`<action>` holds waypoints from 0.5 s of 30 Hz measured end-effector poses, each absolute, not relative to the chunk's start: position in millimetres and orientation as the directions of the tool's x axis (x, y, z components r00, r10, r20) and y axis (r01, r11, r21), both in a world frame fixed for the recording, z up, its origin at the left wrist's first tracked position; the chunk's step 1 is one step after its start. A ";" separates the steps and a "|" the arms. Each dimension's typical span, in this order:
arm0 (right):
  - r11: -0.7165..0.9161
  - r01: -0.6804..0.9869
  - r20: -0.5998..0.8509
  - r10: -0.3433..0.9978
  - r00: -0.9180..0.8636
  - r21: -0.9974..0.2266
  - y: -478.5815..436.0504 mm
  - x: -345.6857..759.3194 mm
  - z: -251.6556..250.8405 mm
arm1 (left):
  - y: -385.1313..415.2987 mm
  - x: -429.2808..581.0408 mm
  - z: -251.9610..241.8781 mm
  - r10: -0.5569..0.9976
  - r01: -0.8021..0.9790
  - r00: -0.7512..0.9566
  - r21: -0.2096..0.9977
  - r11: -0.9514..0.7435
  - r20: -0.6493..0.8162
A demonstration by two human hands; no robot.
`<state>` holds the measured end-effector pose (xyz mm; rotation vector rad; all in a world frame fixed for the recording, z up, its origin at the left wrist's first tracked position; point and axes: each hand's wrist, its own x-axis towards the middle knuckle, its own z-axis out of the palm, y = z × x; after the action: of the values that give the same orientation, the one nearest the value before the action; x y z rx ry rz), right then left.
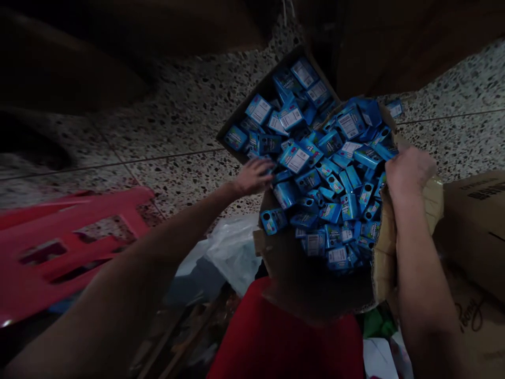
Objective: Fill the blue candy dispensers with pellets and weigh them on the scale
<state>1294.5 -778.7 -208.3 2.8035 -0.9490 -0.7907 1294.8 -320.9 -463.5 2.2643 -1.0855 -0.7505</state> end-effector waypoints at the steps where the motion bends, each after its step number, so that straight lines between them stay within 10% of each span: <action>1: -0.804 -0.548 -0.439 -0.589 0.678 0.232 -778.9 1294.5 -208.4 | -319.7 1300.5 -460.9 -0.715 -0.477 0.660 0.606 -0.637 -0.231; 4: -0.821 -0.514 -0.453 -0.568 0.688 0.250 -776.5 1294.9 -207.3 | -348.3 1298.7 -445.7 -0.698 -0.520 0.704 0.577 -0.630 -0.128; 10: -0.831 -0.478 -0.434 -0.556 0.709 0.285 -774.9 1291.8 -205.9 | -446.8 1241.4 -438.9 -0.988 -0.707 -0.082 0.706 -0.037 -0.133; 15: -0.820 -0.485 -0.417 -0.572 0.706 0.304 -770.7 1294.7 -205.8 | -417.6 1259.1 -467.7 -0.990 -0.705 -0.058 0.707 -0.053 -0.132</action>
<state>1294.7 -770.7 -205.8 2.7409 -0.8563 -0.7557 1259.1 -417.6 -467.7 1.7975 -1.8023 -0.8917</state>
